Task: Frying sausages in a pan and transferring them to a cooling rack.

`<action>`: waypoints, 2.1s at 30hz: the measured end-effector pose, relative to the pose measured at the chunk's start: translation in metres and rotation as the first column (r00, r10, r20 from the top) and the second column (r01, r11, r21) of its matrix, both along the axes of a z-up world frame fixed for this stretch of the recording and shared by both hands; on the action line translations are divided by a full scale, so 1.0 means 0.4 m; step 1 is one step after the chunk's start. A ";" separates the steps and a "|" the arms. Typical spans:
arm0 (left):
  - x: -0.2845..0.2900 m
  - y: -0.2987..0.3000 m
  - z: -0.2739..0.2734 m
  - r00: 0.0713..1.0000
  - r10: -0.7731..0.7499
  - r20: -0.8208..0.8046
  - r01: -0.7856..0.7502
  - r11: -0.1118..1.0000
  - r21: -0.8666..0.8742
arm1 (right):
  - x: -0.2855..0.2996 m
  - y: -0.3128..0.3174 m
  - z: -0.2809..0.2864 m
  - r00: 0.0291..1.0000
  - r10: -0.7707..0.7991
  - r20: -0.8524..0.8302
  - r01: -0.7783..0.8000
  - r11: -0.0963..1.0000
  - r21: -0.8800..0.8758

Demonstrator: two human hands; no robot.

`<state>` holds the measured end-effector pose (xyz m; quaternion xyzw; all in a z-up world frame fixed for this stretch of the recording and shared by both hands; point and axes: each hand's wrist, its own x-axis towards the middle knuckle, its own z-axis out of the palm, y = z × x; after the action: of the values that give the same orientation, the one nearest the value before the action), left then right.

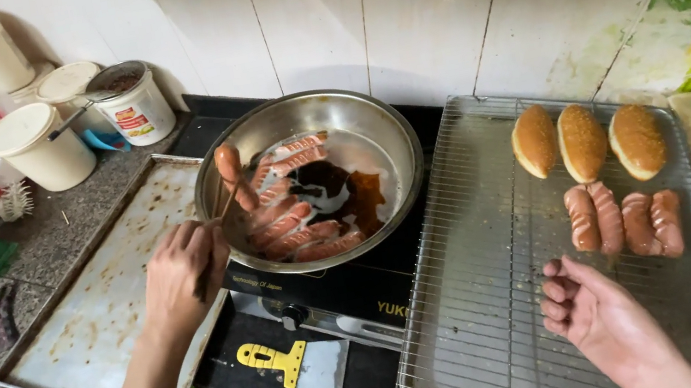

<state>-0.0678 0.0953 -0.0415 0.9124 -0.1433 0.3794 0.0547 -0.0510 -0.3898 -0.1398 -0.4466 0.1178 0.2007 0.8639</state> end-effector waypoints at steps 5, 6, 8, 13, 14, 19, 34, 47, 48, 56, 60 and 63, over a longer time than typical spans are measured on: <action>0.005 0.026 -0.030 0.995 0.083 -0.056 -0.073 0.983 0.168 | -0.003 -0.014 -0.018 1.000 -0.003 -0.001 0.003 1.000 0.015; 0.005 0.018 -0.024 0.997 0.055 -0.045 -0.049 0.992 0.117 | -0.002 -0.021 -0.025 1.000 -0.004 0.001 0.004 1.000 0.029; -0.003 -0.005 0.005 0.999 0.016 -0.028 -0.014 0.999 0.051 | -0.002 -0.019 -0.021 1.000 -0.008 0.006 0.008 0.999 0.033; 0.000 0.022 -0.027 0.992 0.106 -0.071 -0.089 0.975 0.205 | -0.009 -0.016 -0.010 1.000 -0.016 0.002 0.016 1.000 0.012; -0.003 0.014 -0.017 0.997 0.066 -0.038 -0.061 0.990 0.129 | -0.007 -0.018 -0.013 1.000 -0.014 0.005 0.014 1.000 0.020; -0.005 0.002 -0.011 1.000 -0.001 0.016 0.000 0.999 0.038 | -0.013 -0.011 0.003 1.000 -0.022 0.006 0.022 1.000 -0.011; -0.023 -0.080 0.069 0.999 0.017 -0.027 -0.014 0.996 0.093 | -0.008 -0.041 -0.014 1.000 -0.014 0.015 0.013 0.998 0.057; 0.095 -0.582 0.142 0.689 -0.706 -0.164 0.564 0.664 -0.491 | -0.102 -0.189 -0.014 0.975 -0.217 0.040 0.216 0.976 0.028; 0.111 -0.617 0.122 0.665 -0.727 -0.169 0.565 0.638 -0.523 | -0.111 -0.202 -0.018 0.971 -0.238 0.025 0.237 0.971 0.022; 0.225 -0.764 -0.022 0.723 -0.607 -0.329 0.252 0.676 -0.692 | -0.168 -0.262 0.000 0.951 -0.305 0.045 0.303 0.952 0.039; 0.230 -0.775 -0.027 0.746 -0.524 -0.412 0.122 0.714 -0.689 | -0.172 -0.263 0.004 0.948 -0.315 0.033 0.316 0.949 -0.002; 0.221 -0.758 -0.017 0.720 -0.506 -0.475 0.010 0.692 -0.722 | -0.168 -0.254 0.014 0.949 -0.314 0.035 0.314 0.949 0.019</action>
<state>0.0208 -0.2079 -0.0484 0.8672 -0.1039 0.0550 0.4838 -0.1182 -0.4915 -0.1340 -0.4202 0.1699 0.0530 0.8898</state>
